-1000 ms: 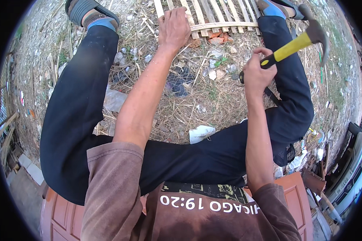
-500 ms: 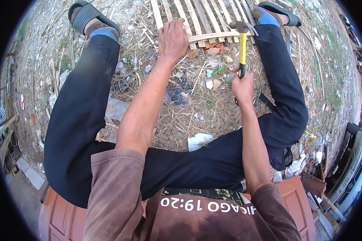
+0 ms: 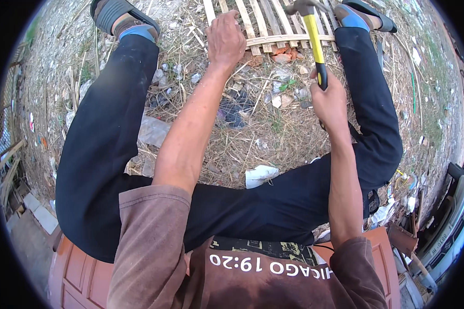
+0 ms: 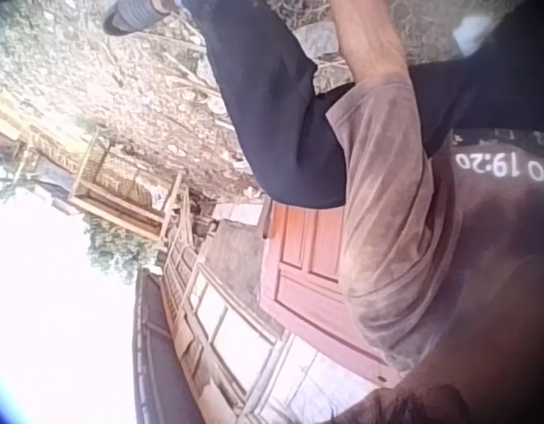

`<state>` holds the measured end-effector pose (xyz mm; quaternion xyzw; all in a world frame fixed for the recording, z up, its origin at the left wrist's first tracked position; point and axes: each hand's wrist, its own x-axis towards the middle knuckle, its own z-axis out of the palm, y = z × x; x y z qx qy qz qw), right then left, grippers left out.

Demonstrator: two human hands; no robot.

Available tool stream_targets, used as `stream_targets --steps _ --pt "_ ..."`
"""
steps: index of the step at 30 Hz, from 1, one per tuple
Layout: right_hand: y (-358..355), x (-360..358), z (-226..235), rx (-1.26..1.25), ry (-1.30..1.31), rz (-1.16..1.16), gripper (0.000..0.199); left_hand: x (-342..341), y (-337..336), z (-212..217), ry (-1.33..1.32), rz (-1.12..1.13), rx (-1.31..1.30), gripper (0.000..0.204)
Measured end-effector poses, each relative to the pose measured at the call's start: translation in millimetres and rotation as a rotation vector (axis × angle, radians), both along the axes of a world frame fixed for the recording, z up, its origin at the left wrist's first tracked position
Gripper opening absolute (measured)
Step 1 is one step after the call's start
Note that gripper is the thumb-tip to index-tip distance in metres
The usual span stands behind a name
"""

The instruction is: The person assembles a small wooden grate by hand and with a hammer, positioning thin wooden slats across support pieces and hammering nails into the joints while sitting on the ground.

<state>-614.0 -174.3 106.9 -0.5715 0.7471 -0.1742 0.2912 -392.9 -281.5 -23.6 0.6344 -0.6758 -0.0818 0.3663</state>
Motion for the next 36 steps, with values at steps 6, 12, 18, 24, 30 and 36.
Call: stream_targets --steps 6,12,18,24,30,36 --pt "-2 20 13 -0.452 -0.562 -0.143 0.011 13 3 1 -0.022 0.024 -0.099 0.026" --pt "18 -20 -20 0.073 0.030 -0.022 0.021 -3 0 1 0.008 0.006 -0.019 0.030" --pt "15 11 -19 -0.373 -0.498 -0.239 0.007 11 -1 6 -0.044 0.091 0.011 0.032" --pt "21 0 -52 0.051 -0.022 -0.050 0.023 17 0 22 -0.056 0.427 0.391 0.060" --pt "40 -20 -7 -0.094 -0.074 -0.143 0.014 22 4 42 0.010 0.275 0.689 0.060" --pt "90 -30 9 -0.045 -0.435 -0.330 0.007 33 12 32 -0.002 0.275 0.536 0.058"
